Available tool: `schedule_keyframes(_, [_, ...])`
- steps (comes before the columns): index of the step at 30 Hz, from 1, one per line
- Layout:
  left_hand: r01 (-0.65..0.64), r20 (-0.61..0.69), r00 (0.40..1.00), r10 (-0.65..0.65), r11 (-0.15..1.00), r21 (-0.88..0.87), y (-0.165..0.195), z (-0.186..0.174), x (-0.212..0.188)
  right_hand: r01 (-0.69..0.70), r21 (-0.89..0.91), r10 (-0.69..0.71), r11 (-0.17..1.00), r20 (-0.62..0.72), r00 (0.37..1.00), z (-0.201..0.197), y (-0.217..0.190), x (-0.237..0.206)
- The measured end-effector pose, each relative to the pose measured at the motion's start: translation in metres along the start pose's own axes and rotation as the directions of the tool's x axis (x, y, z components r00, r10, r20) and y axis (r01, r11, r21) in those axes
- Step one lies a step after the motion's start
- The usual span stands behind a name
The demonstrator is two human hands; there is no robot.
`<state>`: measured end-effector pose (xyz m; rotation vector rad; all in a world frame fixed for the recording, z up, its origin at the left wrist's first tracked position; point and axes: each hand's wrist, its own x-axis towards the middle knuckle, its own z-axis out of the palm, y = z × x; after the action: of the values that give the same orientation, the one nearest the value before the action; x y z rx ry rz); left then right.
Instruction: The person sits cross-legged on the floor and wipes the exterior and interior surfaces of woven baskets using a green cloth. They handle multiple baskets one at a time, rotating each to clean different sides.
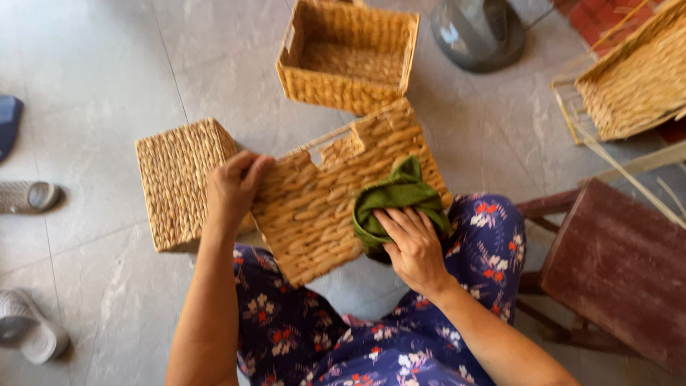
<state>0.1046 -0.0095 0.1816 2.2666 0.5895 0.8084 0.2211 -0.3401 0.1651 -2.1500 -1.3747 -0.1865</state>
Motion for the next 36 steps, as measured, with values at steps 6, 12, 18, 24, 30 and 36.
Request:
schedule_keyframes(6, [0.059,-0.031,0.998,-0.054,0.978,0.199,0.009,-0.001,-0.009,0.078,0.072,-0.082,0.994,0.056,0.995,0.017,-0.047,0.002])
schedule_keyframes(12, [0.041,-0.027,0.999,-0.041,0.999,0.025,0.013,-0.005,-0.011,0.225,0.148,-0.25,0.963,0.177,0.952,0.031,-0.063,0.01])
schedule_keyframes(18, [-0.021,0.025,1.0,0.02,0.997,0.075,-0.005,0.005,-0.013,0.096,0.075,-0.109,0.993,0.196,0.975,0.017,-0.014,0.004])
schedule_keyframes(24, [-0.04,0.015,0.999,0.04,0.998,0.044,-0.01,0.003,-0.017,-0.15,-0.087,0.152,0.985,0.007,0.988,-0.013,0.046,0.007])
schedule_keyframes(30, [-0.024,0.002,1.0,0.024,0.997,0.078,-0.011,-0.002,-0.017,-0.097,-0.135,0.093,0.986,-0.035,0.995,0.012,0.029,0.011])
schedule_keyframes(36, [-0.025,-0.002,1.0,0.026,0.999,0.028,-0.011,-0.005,-0.019,0.01,0.01,-0.012,1.0,0.133,0.991,0.012,0.008,0.03])
